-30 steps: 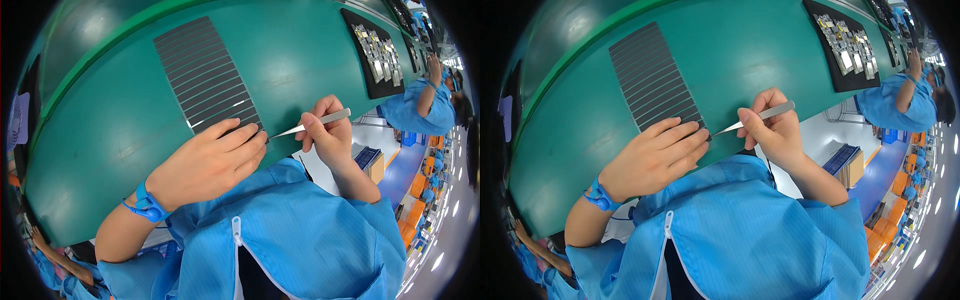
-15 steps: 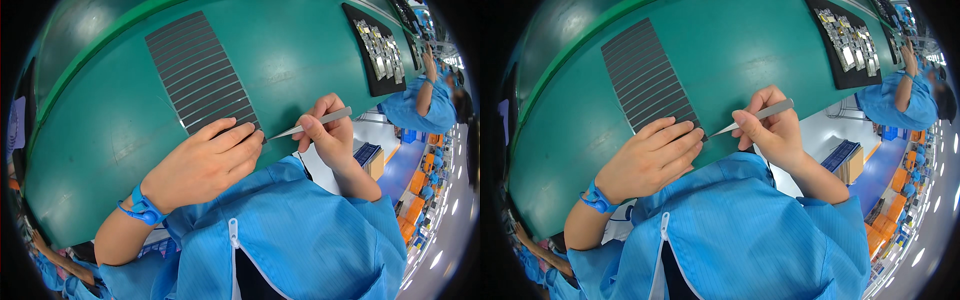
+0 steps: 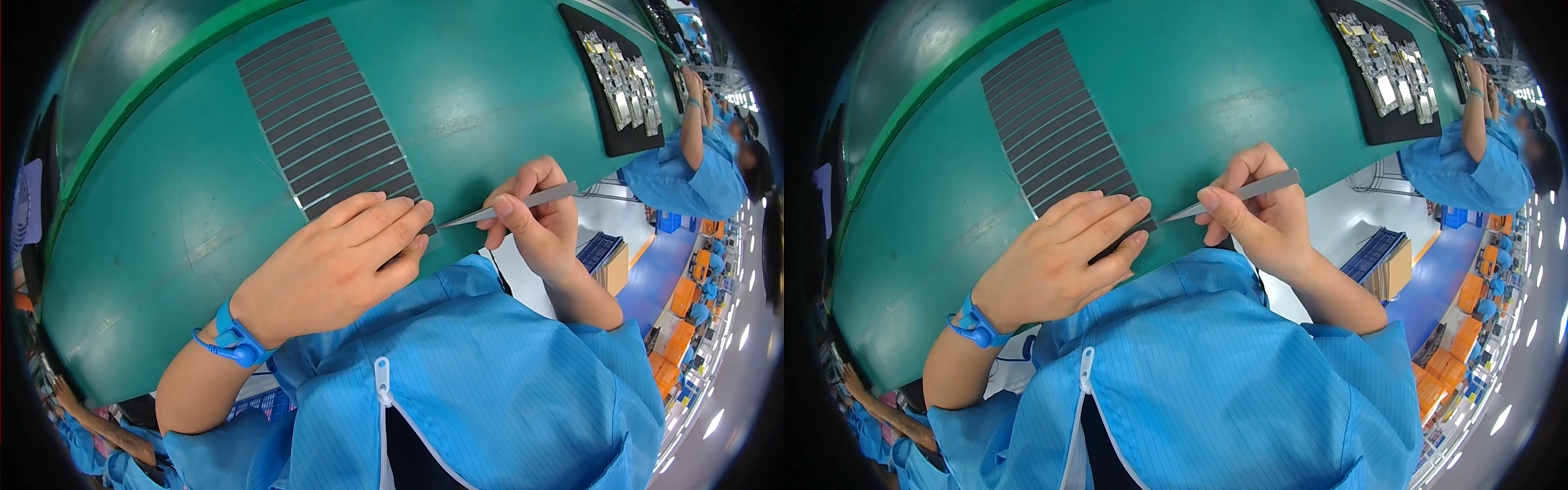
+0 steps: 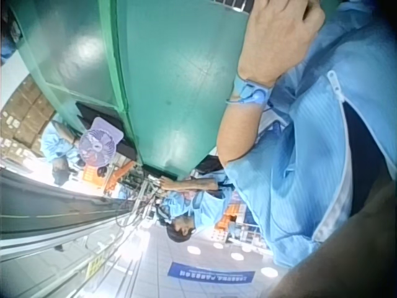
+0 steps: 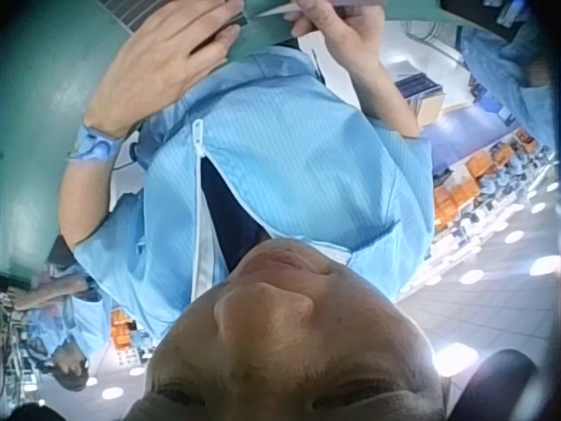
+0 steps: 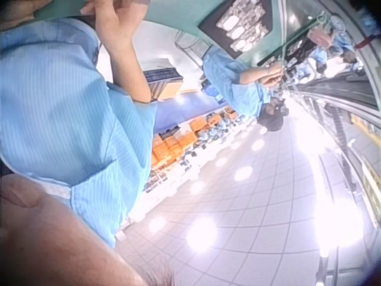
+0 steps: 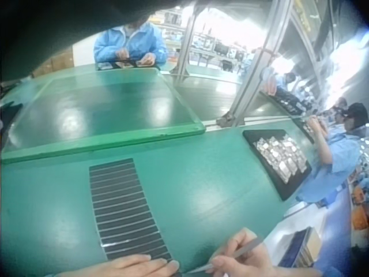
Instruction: The person uses tweezers to pick small rectangular components from a strip and places them onto circuit boards. The person repeatedly picks components and places them on the boards, moving the boards along the assembly line as needed.
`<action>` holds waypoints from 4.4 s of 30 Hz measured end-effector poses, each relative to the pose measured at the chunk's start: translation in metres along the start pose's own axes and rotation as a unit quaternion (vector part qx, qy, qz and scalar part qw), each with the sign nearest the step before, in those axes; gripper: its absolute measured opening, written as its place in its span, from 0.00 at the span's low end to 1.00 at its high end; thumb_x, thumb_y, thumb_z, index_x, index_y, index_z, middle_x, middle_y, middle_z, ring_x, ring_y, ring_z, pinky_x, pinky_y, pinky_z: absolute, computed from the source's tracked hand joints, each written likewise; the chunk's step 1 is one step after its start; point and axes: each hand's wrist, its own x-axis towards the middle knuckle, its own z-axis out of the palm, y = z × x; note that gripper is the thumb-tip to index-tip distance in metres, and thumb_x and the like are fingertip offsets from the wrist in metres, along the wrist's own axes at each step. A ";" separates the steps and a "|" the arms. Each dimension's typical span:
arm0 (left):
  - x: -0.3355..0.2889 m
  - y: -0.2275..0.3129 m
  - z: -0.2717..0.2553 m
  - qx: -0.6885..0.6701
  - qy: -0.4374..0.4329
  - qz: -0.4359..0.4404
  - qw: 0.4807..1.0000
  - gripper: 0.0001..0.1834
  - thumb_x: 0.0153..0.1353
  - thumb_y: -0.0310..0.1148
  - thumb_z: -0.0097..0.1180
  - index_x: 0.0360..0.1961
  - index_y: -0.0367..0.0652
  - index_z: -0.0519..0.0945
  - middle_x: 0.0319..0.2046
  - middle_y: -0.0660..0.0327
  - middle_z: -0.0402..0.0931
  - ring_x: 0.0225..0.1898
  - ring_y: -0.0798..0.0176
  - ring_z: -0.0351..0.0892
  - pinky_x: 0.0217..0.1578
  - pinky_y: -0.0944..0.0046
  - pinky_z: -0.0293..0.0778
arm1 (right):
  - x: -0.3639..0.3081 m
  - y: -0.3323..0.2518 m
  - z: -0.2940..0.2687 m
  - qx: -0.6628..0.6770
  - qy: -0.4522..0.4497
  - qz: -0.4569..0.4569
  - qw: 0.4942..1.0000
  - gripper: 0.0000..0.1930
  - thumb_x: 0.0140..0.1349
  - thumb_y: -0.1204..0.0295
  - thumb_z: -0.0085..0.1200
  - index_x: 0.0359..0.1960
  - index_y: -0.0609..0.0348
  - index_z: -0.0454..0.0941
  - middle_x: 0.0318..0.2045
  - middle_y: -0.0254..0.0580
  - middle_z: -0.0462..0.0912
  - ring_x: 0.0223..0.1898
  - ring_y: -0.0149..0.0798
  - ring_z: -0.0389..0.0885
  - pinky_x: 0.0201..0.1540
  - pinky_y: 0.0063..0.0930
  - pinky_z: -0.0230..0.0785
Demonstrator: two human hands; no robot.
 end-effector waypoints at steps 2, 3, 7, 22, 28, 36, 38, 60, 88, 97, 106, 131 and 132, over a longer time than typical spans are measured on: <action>0.000 0.000 0.000 -0.002 -0.001 -0.001 1.000 0.12 0.53 0.31 0.58 0.38 0.38 0.77 0.51 0.51 0.73 0.51 0.53 0.74 0.52 0.55 0.70 | 0.000 -0.001 0.000 0.001 0.000 0.001 1.000 0.11 0.62 0.79 0.54 0.36 0.61 0.61 0.25 0.42 0.78 0.21 0.27 0.80 0.21 0.16 0.73; 0.000 0.000 0.000 -0.003 0.000 0.000 1.000 0.12 0.53 0.31 0.58 0.38 0.38 0.77 0.51 0.51 0.73 0.51 0.53 0.74 0.52 0.55 0.70 | 0.001 -0.002 0.000 0.002 0.002 0.005 1.000 0.11 0.62 0.79 0.54 0.36 0.61 0.61 0.25 0.42 0.78 0.21 0.27 0.80 0.22 0.16 0.73; -0.001 0.000 0.000 -0.006 0.003 0.003 1.000 0.12 0.54 0.31 0.57 0.38 0.38 0.77 0.51 0.51 0.73 0.51 0.53 0.74 0.53 0.55 0.70 | 0.001 0.001 -0.001 -0.003 0.001 0.003 1.000 0.11 0.62 0.79 0.54 0.36 0.61 0.61 0.26 0.42 0.78 0.22 0.28 0.80 0.23 0.16 0.74; -0.003 0.002 0.004 0.018 0.008 -0.005 1.000 0.11 0.54 0.32 0.58 0.36 0.37 0.77 0.53 0.52 0.73 0.52 0.55 0.74 0.55 0.55 0.69 | -0.001 0.010 -0.005 0.003 -0.033 -0.068 0.997 0.11 0.64 0.79 0.50 0.39 0.59 0.58 0.27 0.48 0.79 0.21 0.28 0.79 0.23 0.17 0.71; -0.005 0.001 0.004 0.018 0.006 -0.004 1.000 0.12 0.54 0.32 0.58 0.37 0.37 0.77 0.53 0.52 0.73 0.52 0.55 0.74 0.55 0.54 0.68 | -0.003 0.010 -0.003 0.013 -0.040 -0.077 0.996 0.11 0.65 0.79 0.49 0.39 0.59 0.58 0.26 0.51 0.79 0.19 0.29 0.78 0.22 0.18 0.71; -0.007 -0.002 0.004 0.018 0.009 0.010 1.000 0.12 0.54 0.31 0.57 0.38 0.36 0.76 0.52 0.50 0.73 0.51 0.54 0.74 0.53 0.55 0.70 | 0.001 0.005 -0.001 0.069 0.017 -0.037 0.997 0.08 0.68 0.76 0.45 0.40 0.59 0.57 0.26 0.54 0.79 0.18 0.31 0.77 0.21 0.18 0.71; -0.007 -0.002 0.005 0.017 0.011 0.012 1.000 0.13 0.53 0.30 0.58 0.38 0.35 0.76 0.51 0.49 0.73 0.51 0.54 0.74 0.53 0.55 0.70 | 0.006 0.003 -0.003 0.107 0.038 -0.027 0.993 0.08 0.69 0.74 0.44 0.40 0.59 0.57 0.26 0.55 0.79 0.17 0.31 0.76 0.20 0.18 0.70; -0.023 -0.046 -0.047 -0.052 0.313 -0.285 0.904 0.10 0.54 0.22 0.57 0.39 0.38 0.79 0.46 0.52 0.78 0.47 0.51 0.77 0.49 0.58 0.72 | 0.214 -0.012 0.021 0.338 0.007 -0.001 0.941 0.10 0.63 0.65 0.56 0.37 0.52 0.68 0.22 0.40 0.80 0.15 0.26 0.71 0.19 0.18 0.59; 0.046 -0.229 -0.146 0.493 -0.137 -0.281 0.812 0.07 0.53 0.26 0.52 0.29 0.34 0.79 0.29 0.50 0.80 0.33 0.52 0.83 0.30 0.58 0.80 | 0.225 -0.047 -0.040 0.437 0.048 -0.085 0.894 0.06 0.63 0.67 0.56 0.34 0.52 0.72 0.23 0.41 0.80 0.15 0.26 0.68 0.19 0.18 0.56; 0.020 -0.175 -0.147 0.480 -0.070 -0.257 0.836 0.03 0.51 0.26 0.52 0.27 0.38 0.76 0.26 0.52 0.78 0.29 0.53 0.82 0.26 0.58 0.78 | 0.224 -0.050 -0.036 0.410 0.037 -0.084 0.908 0.07 0.63 0.67 0.56 0.33 0.53 0.72 0.23 0.40 0.79 0.16 0.25 0.67 0.20 0.18 0.55; -0.083 0.017 -0.095 0.457 -0.078 -0.084 0.882 0.16 0.51 0.27 0.55 0.40 0.27 0.78 0.36 0.49 0.78 0.33 0.59 0.79 0.28 0.67 0.77 | 0.195 -0.061 -0.002 0.357 -0.011 -0.043 0.933 0.07 0.63 0.68 0.55 0.33 0.54 0.70 0.21 0.40 0.79 0.16 0.24 0.66 0.21 0.17 0.55; 0.002 -0.039 -0.034 0.251 0.068 -0.142 0.955 0.25 0.47 0.36 0.66 0.42 0.26 0.78 0.44 0.42 0.75 0.46 0.48 0.77 0.45 0.59 0.76 | 0.140 -0.005 0.059 0.100 0.026 -0.033 0.994 0.12 0.68 0.69 0.49 0.40 0.56 0.57 0.24 0.45 0.79 0.21 0.31 0.80 0.23 0.18 0.73; 0.002 -0.039 -0.034 0.250 0.070 -0.142 0.955 0.25 0.47 0.37 0.65 0.42 0.26 0.78 0.44 0.42 0.75 0.46 0.48 0.77 0.45 0.58 0.76 | 0.140 -0.005 0.059 0.097 0.025 -0.035 0.994 0.12 0.68 0.69 0.49 0.40 0.57 0.57 0.24 0.45 0.79 0.21 0.31 0.80 0.23 0.18 0.73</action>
